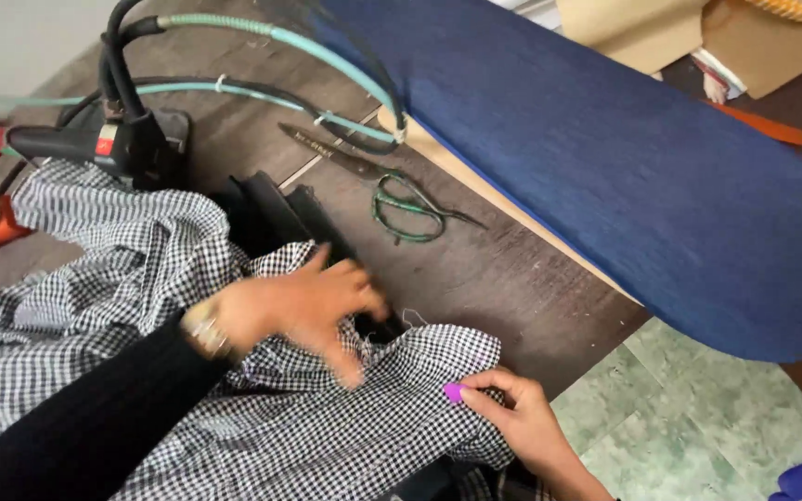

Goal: Measuring and marking a checkered fabric garment with a ruler and tailor's chalk on a sewing table.

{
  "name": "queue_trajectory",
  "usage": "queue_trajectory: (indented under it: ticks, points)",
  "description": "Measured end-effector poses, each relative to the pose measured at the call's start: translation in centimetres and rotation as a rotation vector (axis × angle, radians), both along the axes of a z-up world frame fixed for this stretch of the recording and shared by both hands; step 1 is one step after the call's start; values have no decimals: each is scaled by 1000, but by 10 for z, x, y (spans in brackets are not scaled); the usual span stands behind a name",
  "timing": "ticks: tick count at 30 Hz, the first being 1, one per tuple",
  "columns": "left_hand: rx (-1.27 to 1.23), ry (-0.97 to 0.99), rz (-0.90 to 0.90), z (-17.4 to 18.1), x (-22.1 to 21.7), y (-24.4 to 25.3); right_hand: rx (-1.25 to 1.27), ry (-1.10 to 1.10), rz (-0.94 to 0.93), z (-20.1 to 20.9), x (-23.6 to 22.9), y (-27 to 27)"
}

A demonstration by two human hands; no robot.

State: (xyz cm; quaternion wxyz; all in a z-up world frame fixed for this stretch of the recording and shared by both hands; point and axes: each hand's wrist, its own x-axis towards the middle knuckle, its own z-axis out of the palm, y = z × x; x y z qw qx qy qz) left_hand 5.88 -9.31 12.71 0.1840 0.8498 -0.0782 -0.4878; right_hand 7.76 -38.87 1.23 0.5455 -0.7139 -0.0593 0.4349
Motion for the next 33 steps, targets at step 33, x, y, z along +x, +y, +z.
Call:
queue_trajectory:
  ticks: [33]
  points:
    - [518,-1059,-128,-111,57,-19,-202,-181,-35,22,26,2]
